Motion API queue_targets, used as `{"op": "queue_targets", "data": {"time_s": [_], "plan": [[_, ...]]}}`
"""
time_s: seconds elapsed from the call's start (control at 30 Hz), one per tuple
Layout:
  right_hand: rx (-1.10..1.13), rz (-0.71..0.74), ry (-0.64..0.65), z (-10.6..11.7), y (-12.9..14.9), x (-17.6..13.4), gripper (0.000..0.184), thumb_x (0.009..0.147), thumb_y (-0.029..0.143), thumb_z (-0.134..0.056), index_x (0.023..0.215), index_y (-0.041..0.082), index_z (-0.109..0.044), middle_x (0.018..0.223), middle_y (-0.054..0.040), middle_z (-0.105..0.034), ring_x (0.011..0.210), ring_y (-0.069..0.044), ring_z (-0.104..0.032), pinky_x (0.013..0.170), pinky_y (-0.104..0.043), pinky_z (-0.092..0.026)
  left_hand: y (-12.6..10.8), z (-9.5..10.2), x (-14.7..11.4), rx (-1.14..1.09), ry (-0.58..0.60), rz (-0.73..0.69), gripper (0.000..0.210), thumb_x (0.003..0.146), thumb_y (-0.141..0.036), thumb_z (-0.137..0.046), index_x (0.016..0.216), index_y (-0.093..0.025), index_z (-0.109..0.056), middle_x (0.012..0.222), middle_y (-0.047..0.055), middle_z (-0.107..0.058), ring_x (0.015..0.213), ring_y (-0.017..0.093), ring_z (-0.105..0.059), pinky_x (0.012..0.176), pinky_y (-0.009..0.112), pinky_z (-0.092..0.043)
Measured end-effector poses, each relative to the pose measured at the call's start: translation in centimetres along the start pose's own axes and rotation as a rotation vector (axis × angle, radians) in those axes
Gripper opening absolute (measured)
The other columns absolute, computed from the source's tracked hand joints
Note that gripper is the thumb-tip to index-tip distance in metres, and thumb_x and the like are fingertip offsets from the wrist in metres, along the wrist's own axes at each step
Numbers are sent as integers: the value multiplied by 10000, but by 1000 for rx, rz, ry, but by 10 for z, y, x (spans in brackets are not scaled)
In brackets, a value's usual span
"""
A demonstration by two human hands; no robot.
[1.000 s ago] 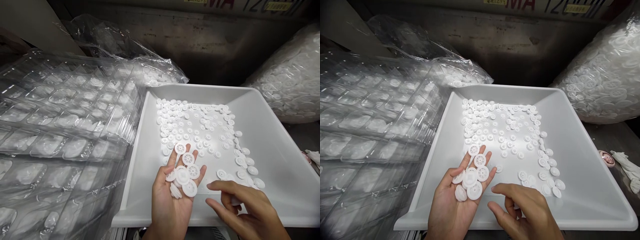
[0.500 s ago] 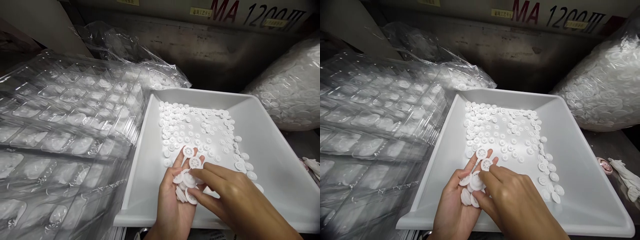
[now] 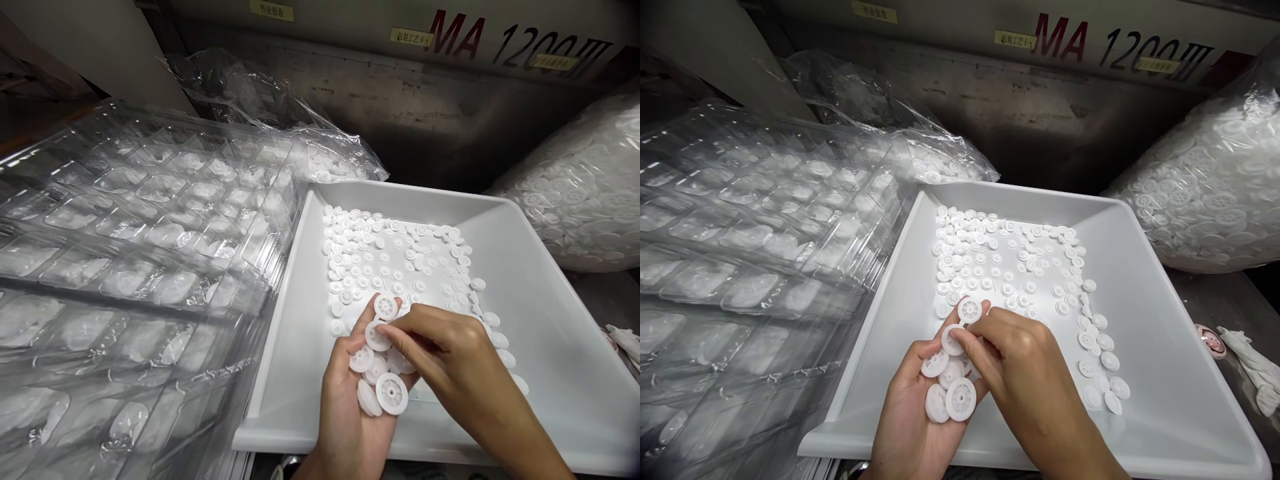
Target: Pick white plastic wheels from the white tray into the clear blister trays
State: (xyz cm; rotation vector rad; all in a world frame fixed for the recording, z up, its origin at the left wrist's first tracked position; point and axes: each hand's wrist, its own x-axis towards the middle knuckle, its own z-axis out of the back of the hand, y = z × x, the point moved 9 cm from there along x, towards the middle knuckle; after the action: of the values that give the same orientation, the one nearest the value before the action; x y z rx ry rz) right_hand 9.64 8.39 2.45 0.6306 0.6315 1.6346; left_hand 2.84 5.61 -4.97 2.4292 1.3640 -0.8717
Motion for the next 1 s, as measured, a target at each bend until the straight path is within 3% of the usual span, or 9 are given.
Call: {"op": "queue_targets", "data": {"time_s": [0.27, 0.37, 0.47, 0.57, 0.83, 1.0], "plan": [[-21, 58, -208, 5, 5, -9, 184, 854, 175, -602, 683, 195, -538, 601, 50, -460, 515, -70, -397, 479, -216, -315, 3, 2, -2, -3, 24, 14, 466, 840, -302, -480, 1304, -250, -489, 1266, 69, -608, 1167, 260, -543, 979, 395, -418], [-25, 175, -189, 5, 14, -16, 37, 853, 154, -597, 837, 187, -594, 632, 37, -462, 548, -79, -427, 491, -217, -338, 4, 2, -2, -29, 66, 25, 413, 870, -295, -437, 1265, -228, -535, 1216, 79, -645, 1152, 243, -561, 1026, 406, -372], [-129, 356, -176, 5, 26, -27, 170, 837, 136, -614, 1004, 166, -617, 670, 7, -498, 592, -110, -466, 520, -245, -366, 8, -3, -3, -96, 172, 67, 415, 882, -286, -377, 1244, -197, -559, 1216, 95, -644, 1149, 252, -567, 1076, 425, -304], [-281, 456, -159, 3, 32, -36, 211, 844, 108, -590, 1051, 138, -619, 652, -4, -487, 580, -126, -440, 516, -275, -340, 9, -6, -4, -116, 227, 69, 426, 889, -283, -348, 1238, -175, -567, 1226, 97, -636, 1166, 258, -553, 1116, 419, -226], [-358, 572, -60, -1, 46, -39, 244, 854, 67, -501, 1082, 32, -580, 641, -45, -506, 590, -154, -424, 515, -311, -338, 13, -7, -4, -101, 269, 110, 439, 880, -284, -318, 1207, -190, -596, 1201, 107, -649, 1238, 277, -483, 1118, 481, -190], [-380, 578, -79, -1, 37, -40, 210, 896, 118, -463, 1037, 76, -613, 630, -23, -485, 569, -132, -395, 607, -335, -404, 12, -5, -2, -82, 207, 112, 428, 883, -300, -341, 1198, -174, -602, 1214, 113, -640, 1223, 282, -497, 1098, 468, -242]]}}
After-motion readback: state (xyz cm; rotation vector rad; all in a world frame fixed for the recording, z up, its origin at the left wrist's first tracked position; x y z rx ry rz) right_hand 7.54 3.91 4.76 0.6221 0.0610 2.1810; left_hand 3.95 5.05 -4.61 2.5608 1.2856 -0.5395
